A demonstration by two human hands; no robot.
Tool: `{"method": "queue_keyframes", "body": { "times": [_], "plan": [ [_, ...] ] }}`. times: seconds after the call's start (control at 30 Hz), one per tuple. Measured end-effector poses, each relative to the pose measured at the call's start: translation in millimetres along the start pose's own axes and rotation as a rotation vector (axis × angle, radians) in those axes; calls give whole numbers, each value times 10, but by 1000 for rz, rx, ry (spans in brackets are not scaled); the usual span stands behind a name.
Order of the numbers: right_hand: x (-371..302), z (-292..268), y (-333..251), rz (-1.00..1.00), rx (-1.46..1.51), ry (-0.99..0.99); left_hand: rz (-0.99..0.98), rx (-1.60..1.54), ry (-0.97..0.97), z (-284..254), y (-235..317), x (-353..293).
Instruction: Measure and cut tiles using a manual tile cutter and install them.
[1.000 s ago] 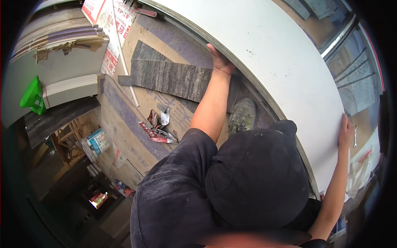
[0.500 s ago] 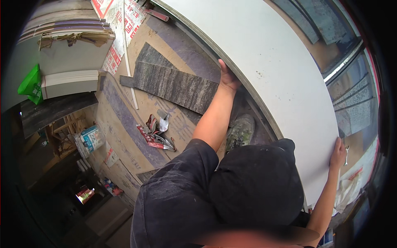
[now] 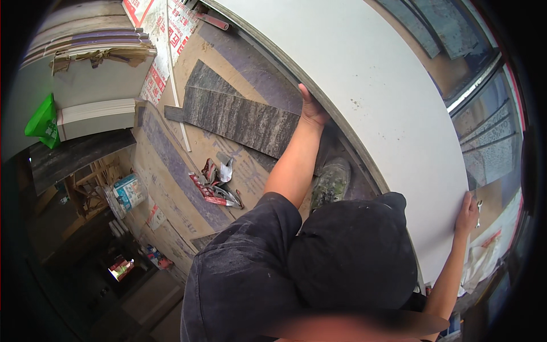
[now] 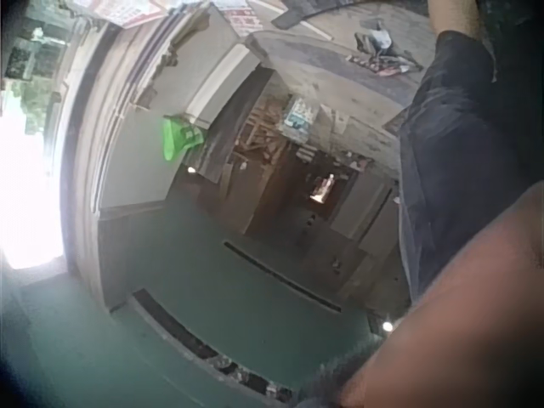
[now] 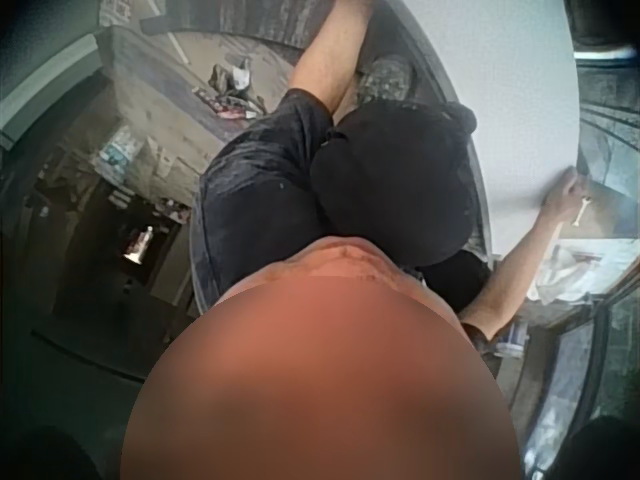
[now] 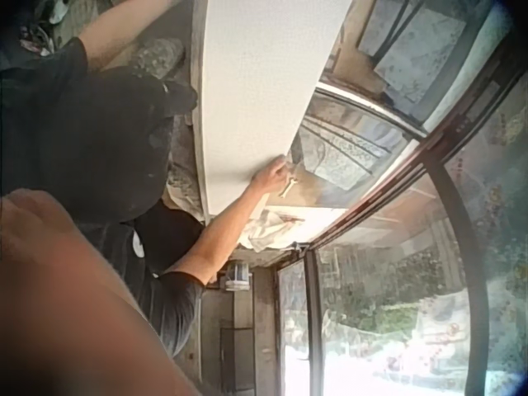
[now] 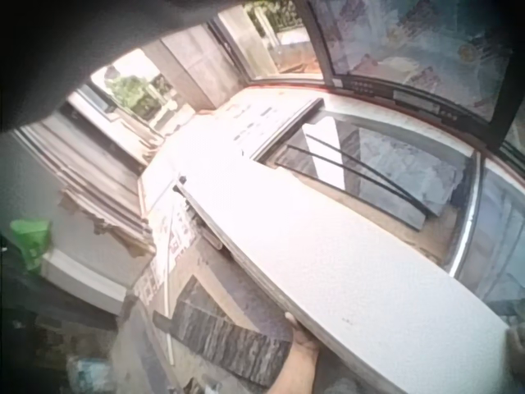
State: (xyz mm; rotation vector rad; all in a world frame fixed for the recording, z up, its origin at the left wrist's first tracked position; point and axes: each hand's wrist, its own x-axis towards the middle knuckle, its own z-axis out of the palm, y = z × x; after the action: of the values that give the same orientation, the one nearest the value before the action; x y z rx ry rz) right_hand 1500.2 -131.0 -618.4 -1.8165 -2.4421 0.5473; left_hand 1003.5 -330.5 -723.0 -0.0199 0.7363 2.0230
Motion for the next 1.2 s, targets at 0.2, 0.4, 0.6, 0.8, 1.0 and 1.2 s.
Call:
{"method": "queue_keyframes", "body": {
  "times": [0.2,0.4,0.6,0.8,1.0,1.2],
  "plan": [
    [7,3,34,0,36,-29,3,3,1,-7,0,2],
    [3,30,43,-23,46,-6,-4,-2,0,52,23,-7],
    [6,47,24,-20,0,17,54,1,-6,144,45,41],
    [13,50,36,-21,-1,17,84,5,-24,146,49,63],
    [8,45,62,-30,-2,3,90,26,-49,140,43,61],
    [68,22,168,88,-39,-159,70,13,-74,136,57,68]
  ]
}}
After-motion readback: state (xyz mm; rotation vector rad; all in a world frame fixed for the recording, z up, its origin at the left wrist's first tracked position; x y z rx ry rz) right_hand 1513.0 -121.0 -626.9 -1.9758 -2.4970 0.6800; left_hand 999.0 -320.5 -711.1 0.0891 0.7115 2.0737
